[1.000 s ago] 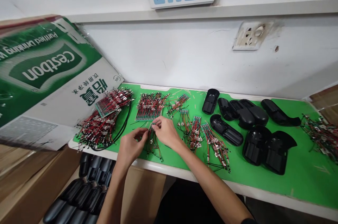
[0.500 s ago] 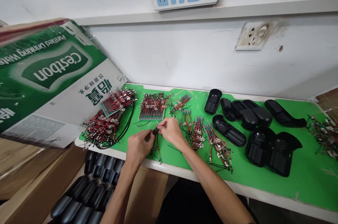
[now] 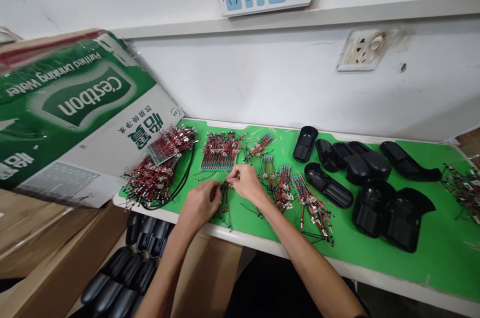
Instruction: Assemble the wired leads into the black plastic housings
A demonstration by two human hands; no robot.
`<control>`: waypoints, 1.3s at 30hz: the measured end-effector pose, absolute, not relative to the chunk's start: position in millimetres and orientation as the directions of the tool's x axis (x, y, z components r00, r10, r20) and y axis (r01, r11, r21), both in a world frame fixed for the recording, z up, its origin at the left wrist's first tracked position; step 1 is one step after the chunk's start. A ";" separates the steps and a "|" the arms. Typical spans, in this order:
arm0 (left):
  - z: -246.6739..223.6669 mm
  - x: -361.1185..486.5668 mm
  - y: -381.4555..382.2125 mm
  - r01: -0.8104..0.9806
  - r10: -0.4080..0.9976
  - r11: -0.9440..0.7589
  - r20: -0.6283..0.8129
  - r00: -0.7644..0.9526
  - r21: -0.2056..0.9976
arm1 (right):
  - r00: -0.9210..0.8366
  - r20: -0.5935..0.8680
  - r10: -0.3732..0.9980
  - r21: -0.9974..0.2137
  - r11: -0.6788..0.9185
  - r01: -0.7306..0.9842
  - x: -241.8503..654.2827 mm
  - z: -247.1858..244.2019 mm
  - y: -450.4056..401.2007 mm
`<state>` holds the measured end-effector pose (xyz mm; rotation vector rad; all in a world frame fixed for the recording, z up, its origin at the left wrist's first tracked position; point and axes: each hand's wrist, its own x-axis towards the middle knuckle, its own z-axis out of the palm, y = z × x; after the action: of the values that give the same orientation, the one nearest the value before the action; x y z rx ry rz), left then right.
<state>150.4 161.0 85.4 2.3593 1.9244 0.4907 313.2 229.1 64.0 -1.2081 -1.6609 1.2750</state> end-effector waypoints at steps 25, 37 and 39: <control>130.5 123.3 206.9 0.756 0.745 -0.528 -0.216 0.631 0.387 | -0.453 -0.100 0.886 -0.931 0.078 0.357 321.9 75.0 236.8; 120.9 126.7 210.7 0.780 0.790 -0.438 -0.222 0.571 0.447 | -0.383 -0.103 0.918 -0.904 0.074 0.421 313.7 79.9 232.2; 121.2 127.3 210.6 0.816 0.824 -0.423 -0.207 0.527 0.393 | -0.396 -0.099 0.913 -0.909 0.079 0.410 313.8 78.5 231.9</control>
<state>127.3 210.6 121.2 2.3228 1.3387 0.0237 313.8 231.9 78.5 -1.3043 -1.8535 1.2908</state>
